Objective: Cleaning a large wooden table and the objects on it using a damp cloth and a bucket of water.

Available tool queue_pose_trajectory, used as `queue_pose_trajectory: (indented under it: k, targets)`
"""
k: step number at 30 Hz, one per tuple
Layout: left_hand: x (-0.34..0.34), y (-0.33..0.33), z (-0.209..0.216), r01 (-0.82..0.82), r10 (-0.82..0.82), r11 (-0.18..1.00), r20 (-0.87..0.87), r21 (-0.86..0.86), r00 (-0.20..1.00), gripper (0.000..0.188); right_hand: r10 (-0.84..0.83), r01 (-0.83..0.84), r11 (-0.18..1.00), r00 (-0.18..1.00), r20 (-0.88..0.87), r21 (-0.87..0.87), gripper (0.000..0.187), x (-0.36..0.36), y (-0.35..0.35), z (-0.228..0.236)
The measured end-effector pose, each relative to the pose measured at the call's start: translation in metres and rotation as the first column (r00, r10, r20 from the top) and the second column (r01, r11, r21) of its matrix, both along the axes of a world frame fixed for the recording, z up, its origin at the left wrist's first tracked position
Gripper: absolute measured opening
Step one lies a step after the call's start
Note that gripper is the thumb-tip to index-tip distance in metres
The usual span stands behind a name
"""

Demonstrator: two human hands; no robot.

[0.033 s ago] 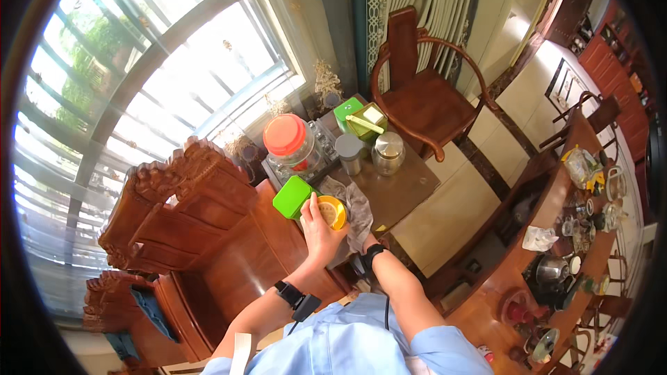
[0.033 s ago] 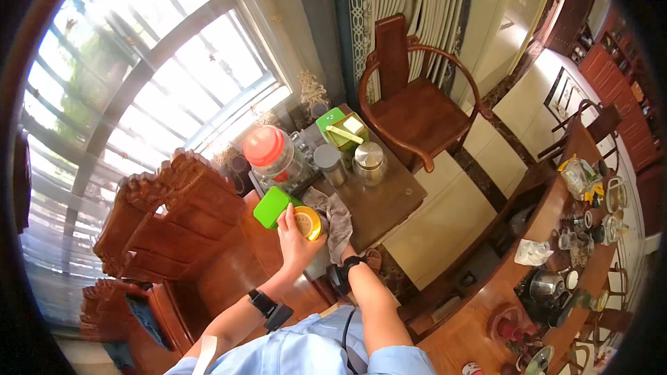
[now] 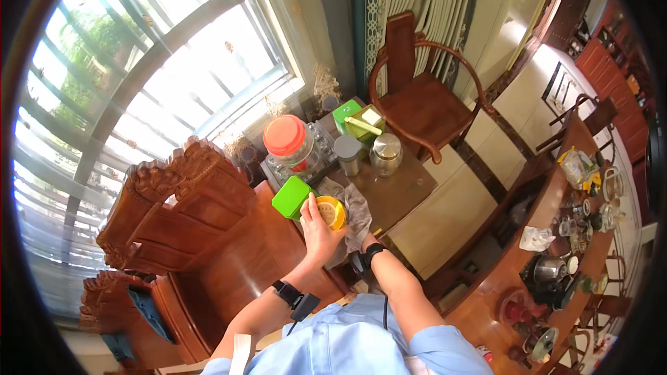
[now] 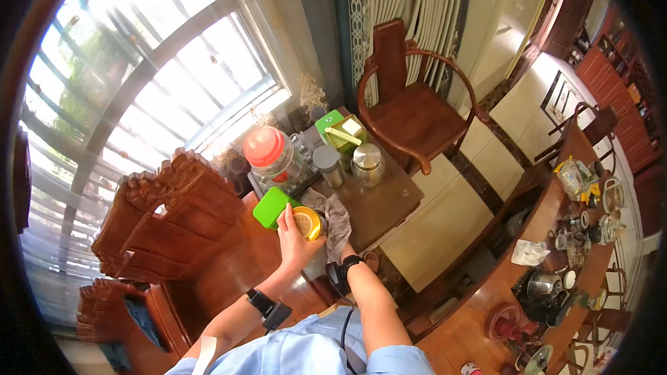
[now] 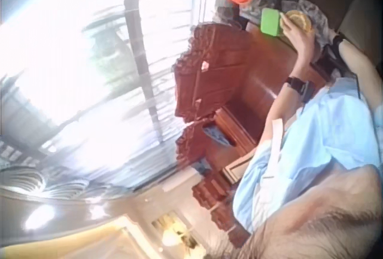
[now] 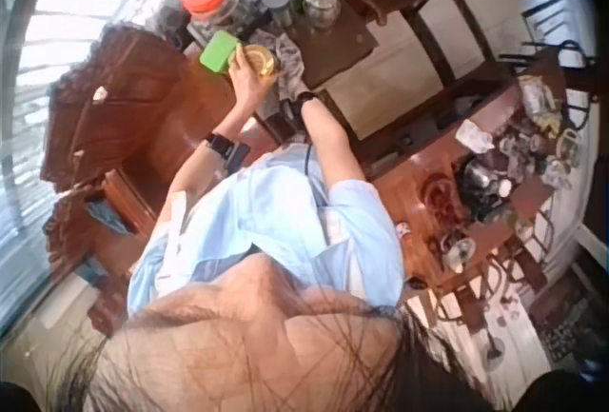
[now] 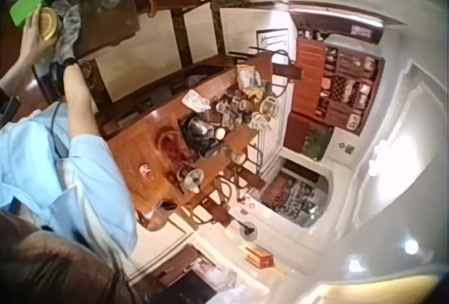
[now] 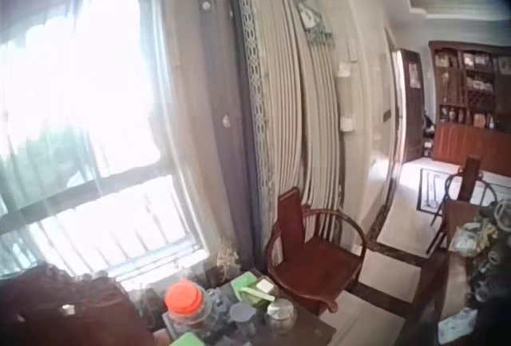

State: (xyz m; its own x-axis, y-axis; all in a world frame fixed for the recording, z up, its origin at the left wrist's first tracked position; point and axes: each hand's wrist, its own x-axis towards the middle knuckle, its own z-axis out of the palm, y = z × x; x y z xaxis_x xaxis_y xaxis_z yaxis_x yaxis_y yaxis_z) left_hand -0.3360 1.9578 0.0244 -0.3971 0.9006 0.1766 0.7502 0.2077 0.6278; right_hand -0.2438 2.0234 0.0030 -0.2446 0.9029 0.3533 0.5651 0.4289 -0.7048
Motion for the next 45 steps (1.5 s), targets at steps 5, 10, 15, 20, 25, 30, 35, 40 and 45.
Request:
queue_pose_trajectory:
  k: [5,10,15,20,25,30,35,40,45]
  targets:
    - [-0.036,-0.017,0.003,0.340,-0.346,0.925,-0.008,-0.167,0.938,0.118,0.036,-0.037,0.998,0.999,-0.026,-0.058,0.041,0.019,-0.018,0.010]
    - [-0.034,-0.027,0.006,0.254,-0.302,0.933,-0.169,-0.255,0.938,0.110,0.012,-0.012,0.999,1.000,0.001,0.031,0.042,0.014,-0.053,0.024]
    - [-0.003,-0.039,0.006,0.126,-0.144,0.973,-0.082,-0.194,0.986,0.113,-0.109,0.108,0.994,0.993,0.035,0.029,0.043,0.002,-0.034,0.003]
    - [-0.019,-0.058,-0.006,0.202,-0.200,0.950,0.032,-0.237,0.979,0.124,0.006,-0.008,0.999,0.999,-0.035,-0.053,0.044,0.032,-0.036,0.003]
    - [-0.069,-0.050,-0.034,0.413,-0.401,0.909,0.154,-0.051,0.903,0.139,0.273,-0.273,0.962,0.959,0.075,-0.010,0.045,0.068,-0.035,0.044]
    - [-0.052,-0.020,-0.040,0.619,-0.550,0.779,0.583,0.099,0.598,0.133,0.134,-0.331,0.928,0.721,-0.679,-0.169,0.048,0.024,-0.033,0.013]
    - [-0.039,-0.034,-0.082,0.464,-0.454,0.885,0.245,0.018,0.857,0.073,-0.018,0.004,0.998,0.971,0.237,0.061,0.059,-0.013,-0.062,0.023]
    - [-0.036,-0.054,-0.072,0.359,-0.344,0.929,0.556,0.087,0.756,0.076,-0.079,0.071,0.997,0.963,0.257,0.039,0.035,-0.013,-0.024,0.001]
    - [-0.028,-0.053,-0.039,0.246,-0.198,0.967,0.406,-0.069,0.892,0.096,-0.123,0.138,0.880,0.990,0.063,-0.454,0.040,0.003,0.021,-0.010]
